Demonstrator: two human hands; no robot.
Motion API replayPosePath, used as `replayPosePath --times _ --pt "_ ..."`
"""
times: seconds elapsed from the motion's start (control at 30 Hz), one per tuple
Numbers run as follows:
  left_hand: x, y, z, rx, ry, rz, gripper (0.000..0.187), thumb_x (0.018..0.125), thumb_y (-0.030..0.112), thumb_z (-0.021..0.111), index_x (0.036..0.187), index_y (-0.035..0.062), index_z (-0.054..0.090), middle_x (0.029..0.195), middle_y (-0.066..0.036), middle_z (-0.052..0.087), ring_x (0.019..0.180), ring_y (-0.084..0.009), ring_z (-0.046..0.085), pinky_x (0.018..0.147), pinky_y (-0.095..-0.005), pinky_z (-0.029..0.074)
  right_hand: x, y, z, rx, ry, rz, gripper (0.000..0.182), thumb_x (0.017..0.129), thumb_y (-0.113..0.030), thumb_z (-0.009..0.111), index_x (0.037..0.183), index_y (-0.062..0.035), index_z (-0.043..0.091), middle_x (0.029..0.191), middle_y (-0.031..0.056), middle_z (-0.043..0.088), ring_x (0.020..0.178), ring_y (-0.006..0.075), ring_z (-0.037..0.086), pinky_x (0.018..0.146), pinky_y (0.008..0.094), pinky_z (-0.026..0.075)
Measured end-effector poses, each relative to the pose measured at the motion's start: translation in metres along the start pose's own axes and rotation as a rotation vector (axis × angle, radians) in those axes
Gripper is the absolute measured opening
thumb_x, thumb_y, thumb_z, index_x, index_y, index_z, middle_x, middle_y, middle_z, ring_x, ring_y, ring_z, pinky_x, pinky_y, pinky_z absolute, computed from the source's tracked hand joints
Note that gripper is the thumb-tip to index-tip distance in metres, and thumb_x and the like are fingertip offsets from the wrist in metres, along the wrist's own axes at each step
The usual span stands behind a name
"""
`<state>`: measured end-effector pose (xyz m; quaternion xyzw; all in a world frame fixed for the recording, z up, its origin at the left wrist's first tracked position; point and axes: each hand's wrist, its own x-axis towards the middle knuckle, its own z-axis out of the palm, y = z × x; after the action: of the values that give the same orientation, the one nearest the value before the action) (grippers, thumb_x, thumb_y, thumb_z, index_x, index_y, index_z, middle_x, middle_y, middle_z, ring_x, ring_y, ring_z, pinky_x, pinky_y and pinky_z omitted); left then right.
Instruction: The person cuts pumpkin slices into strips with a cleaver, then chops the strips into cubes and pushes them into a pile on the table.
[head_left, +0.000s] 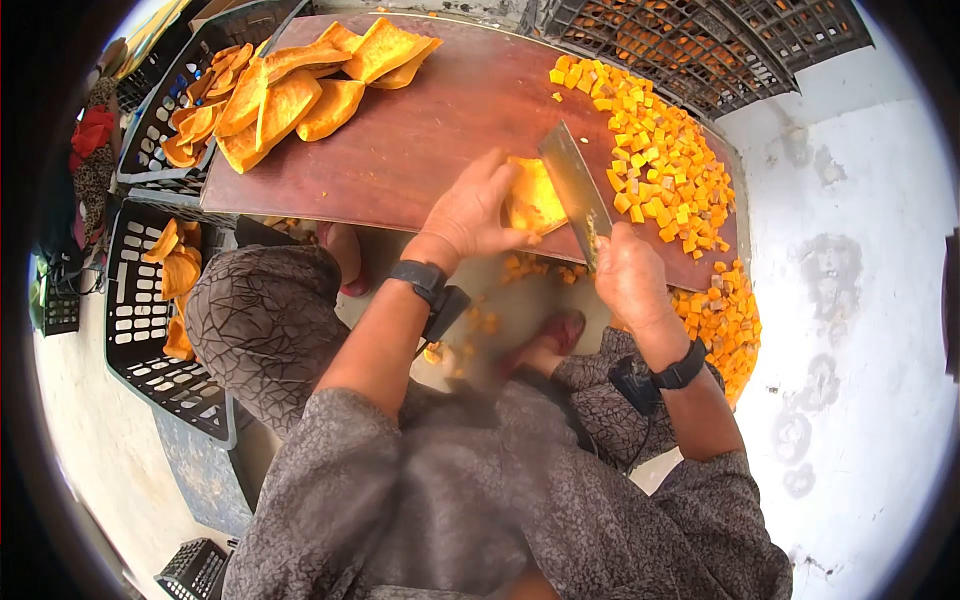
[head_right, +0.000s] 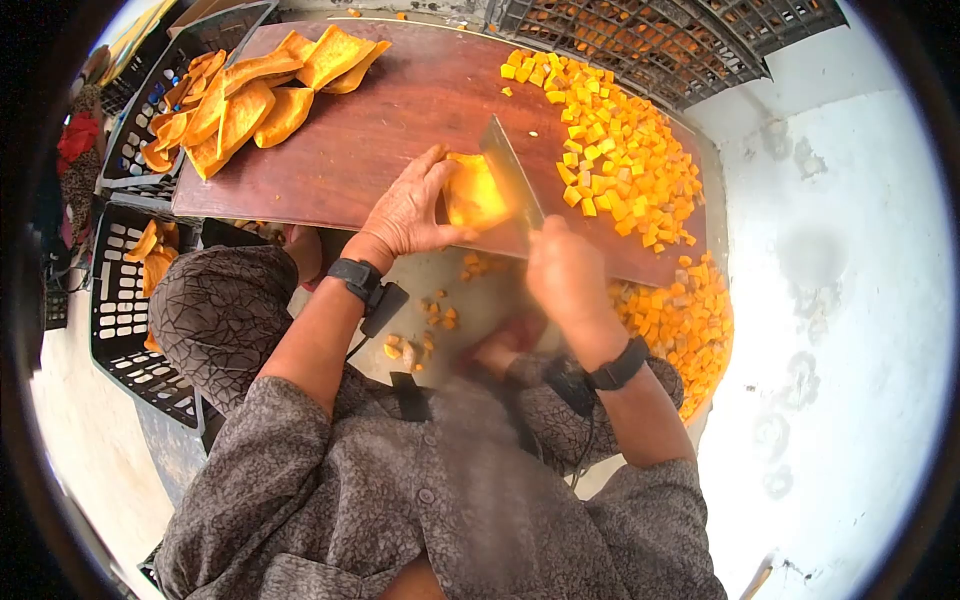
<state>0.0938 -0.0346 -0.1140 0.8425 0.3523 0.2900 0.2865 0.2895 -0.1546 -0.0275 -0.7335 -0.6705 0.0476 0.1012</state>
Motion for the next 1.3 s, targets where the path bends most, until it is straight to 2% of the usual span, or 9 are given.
replayPosePath --times 0.07,0.2,0.27,0.53,0.77,0.83,1.2,1.27,1.3 --pt "0.000 -0.002 0.004 0.057 0.136 0.066 0.084 0.058 0.040 0.086 0.122 -0.0011 0.051 0.132 -0.026 0.046 0.120 -0.0420 0.048 0.101 -0.0433 0.044 0.001 0.000 0.000 -0.002 -0.012 0.012 0.016 0.092 -0.017 0.055 0.088 -0.0020 0.052 0.072 0.0237 0.062 0.073 0.0441 0.063 0.066 0.0525 0.049" --pt "0.000 0.000 0.001 0.037 0.098 0.038 0.086 0.058 0.040 0.085 0.125 -0.0003 0.050 0.134 -0.027 0.045 0.122 -0.0427 0.048 0.102 -0.0436 0.043 0.004 0.000 -0.001 -0.006 -0.016 -0.007 0.016 0.092 -0.016 0.054 0.087 -0.0011 0.051 0.075 0.0235 0.063 0.076 0.0440 0.063 0.068 0.0524 0.049" --pt "0.001 0.002 -0.001 0.012 0.015 -0.027 0.089 0.060 0.043 0.083 0.130 0.0002 0.048 0.141 -0.032 0.040 0.133 -0.0429 0.040 0.111 -0.0433 0.035 0.006 0.000 -0.002 -0.021 -0.035 0.002 0.016 0.092 -0.016 0.054 0.088 -0.0009 0.051 0.076 0.0236 0.063 0.076 0.0439 0.063 0.068 0.0525 0.049" --pt "0.001 0.000 0.003 0.049 0.052 -0.001 0.087 0.060 0.044 0.082 0.128 0.0005 0.049 0.140 -0.032 0.041 0.131 -0.0437 0.041 0.111 -0.0443 0.036 0.013 -0.001 -0.011 -0.013 -0.104 -0.039 0.011 0.089 -0.011 0.055 0.090 0.0000 0.053 0.079 0.0227 0.065 0.078 0.0418 0.064 0.071 0.0513 0.051" --pt "0.002 0.002 0.001 0.032 0.026 -0.017 0.084 0.060 0.041 0.082 0.127 0.0008 0.050 0.139 -0.032 0.042 0.129 -0.0446 0.043 0.110 -0.0456 0.037 0.037 -0.006 -0.023 -0.043 -0.228 0.030 0.012 0.087 -0.009 0.055 0.090 0.0022 0.055 0.080 0.0237 0.065 0.082 0.0410 0.065 0.073 0.0501 0.051" --pt "0.001 -0.001 0.005 0.043 0.047 -0.009 0.084 0.060 0.041 0.082 0.126 0.0012 0.050 0.139 -0.032 0.042 0.129 -0.0446 0.043 0.110 -0.0456 0.037 0.043 -0.004 -0.027 0.013 -0.270 0.023 0.023 0.091 -0.014 0.058 0.093 0.0087 0.055 0.087 0.0337 0.062 0.087 0.0482 0.062 0.075 0.0512 0.050" --pt "0.002 0.003 0.003 0.031 0.022 -0.020 0.085 0.059 0.041 0.083 0.127 0.0029 0.050 0.139 -0.031 0.042 0.130 -0.0445 0.043 0.109 -0.0452 0.038 0.050 0.003 -0.009 0.030 -0.225 0.034 0.021 0.092 -0.014 0.056 0.094 0.0068 0.054 0.084 0.0316 0.062 0.086 0.0481 0.061 0.076 0.0504 0.048" --pt "0.001 0.001 0.008 0.085 0.179 0.058 0.075 0.057 0.036 0.084 0.117 0.0030 0.055 0.126 -0.024 0.049 0.115 -0.0411 0.051 0.098 -0.0445 0.045 0.051 0.004 -0.013 0.046 -0.244 0.035 0.022 0.092 -0.015 0.056 0.093 0.0064 0.054 0.086 0.0314 0.062 0.088 0.0474 0.061 0.077 0.0499 0.048" --pt "0.002 0.002 0.008 0.083 0.176 0.058 0.075 0.057 0.036 0.084 0.117 0.0030 0.055 0.126 -0.024 0.049 0.115 -0.0411 0.051 0.098 -0.0445 0.045 0.051 0.004 -0.016 0.040 -0.250 0.037 0.022 0.092 -0.017 0.053 0.097 0.0041 0.054 0.089 0.0291 0.064 0.090 0.0454 0.062 0.079 0.0500 0.049"
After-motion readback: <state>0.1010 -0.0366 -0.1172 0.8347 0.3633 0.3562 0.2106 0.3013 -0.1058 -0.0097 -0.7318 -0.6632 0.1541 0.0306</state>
